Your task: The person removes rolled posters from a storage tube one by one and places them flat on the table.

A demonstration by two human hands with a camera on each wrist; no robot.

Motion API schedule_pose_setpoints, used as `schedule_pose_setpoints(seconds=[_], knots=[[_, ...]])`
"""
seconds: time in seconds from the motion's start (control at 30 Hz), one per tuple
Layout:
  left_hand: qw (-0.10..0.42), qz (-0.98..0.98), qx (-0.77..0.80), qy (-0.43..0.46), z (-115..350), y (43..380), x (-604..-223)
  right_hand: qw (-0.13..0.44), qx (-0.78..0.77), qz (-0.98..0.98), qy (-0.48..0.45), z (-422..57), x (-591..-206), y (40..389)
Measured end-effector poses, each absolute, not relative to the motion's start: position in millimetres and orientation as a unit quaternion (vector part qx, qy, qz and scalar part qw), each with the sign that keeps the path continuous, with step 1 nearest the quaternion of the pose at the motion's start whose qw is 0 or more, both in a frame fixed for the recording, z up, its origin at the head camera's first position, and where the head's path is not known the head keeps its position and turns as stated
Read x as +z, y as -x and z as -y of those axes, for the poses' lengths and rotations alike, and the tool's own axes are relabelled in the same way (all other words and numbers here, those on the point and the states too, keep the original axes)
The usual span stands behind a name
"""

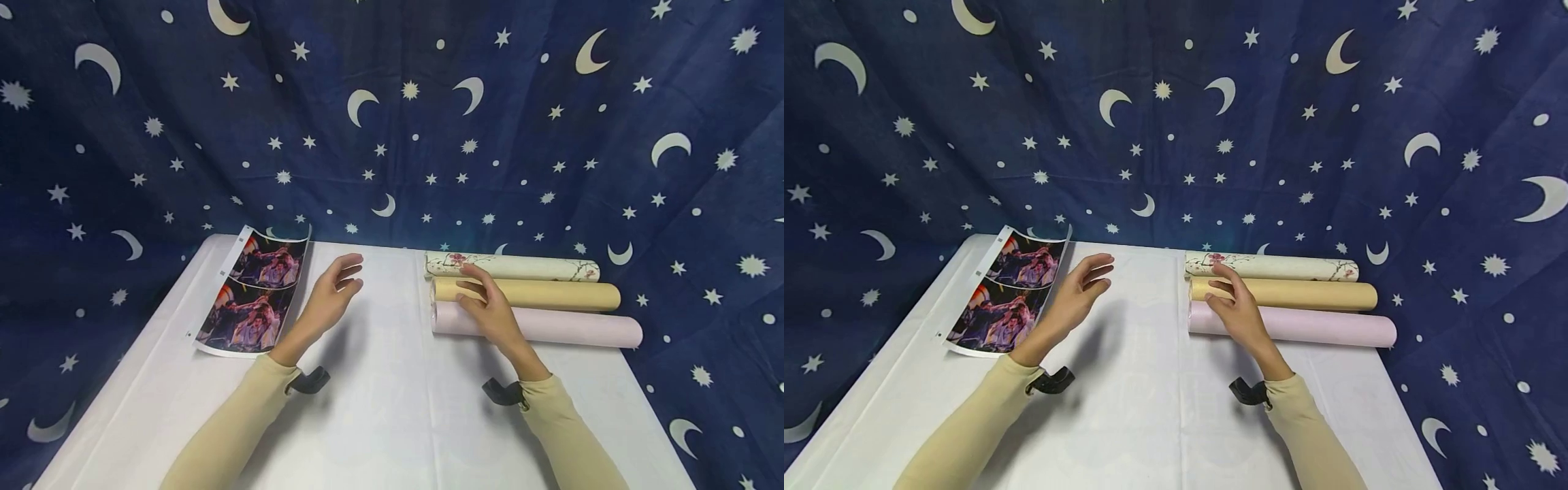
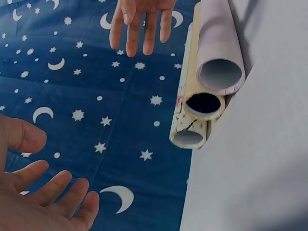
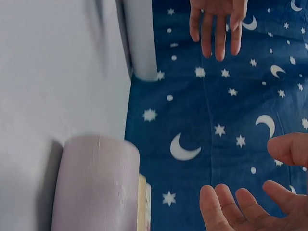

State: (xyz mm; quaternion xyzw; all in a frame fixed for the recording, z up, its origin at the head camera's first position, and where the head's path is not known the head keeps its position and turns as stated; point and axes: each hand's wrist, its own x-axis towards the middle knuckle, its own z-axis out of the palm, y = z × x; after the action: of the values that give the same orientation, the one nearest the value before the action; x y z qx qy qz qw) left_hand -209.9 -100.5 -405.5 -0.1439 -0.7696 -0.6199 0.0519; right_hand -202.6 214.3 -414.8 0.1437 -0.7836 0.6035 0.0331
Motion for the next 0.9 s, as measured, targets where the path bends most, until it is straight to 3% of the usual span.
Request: schedule_pose_setpoints(seconds=[0.3, 0.9], knots=[[0.065, 0.763, -0.618, 0.18, 72.0, 205.1, -408.1, 0.079, 0.567, 0.814, -0.097, -261.0, -409.6, 198.4], [-0.046, 0.72, -0.689, 0.07, 33.6, 230.8, -432.0, 0.109, 0.433, 0.891, -0.075, -287.9, -415.3, 218.3]])
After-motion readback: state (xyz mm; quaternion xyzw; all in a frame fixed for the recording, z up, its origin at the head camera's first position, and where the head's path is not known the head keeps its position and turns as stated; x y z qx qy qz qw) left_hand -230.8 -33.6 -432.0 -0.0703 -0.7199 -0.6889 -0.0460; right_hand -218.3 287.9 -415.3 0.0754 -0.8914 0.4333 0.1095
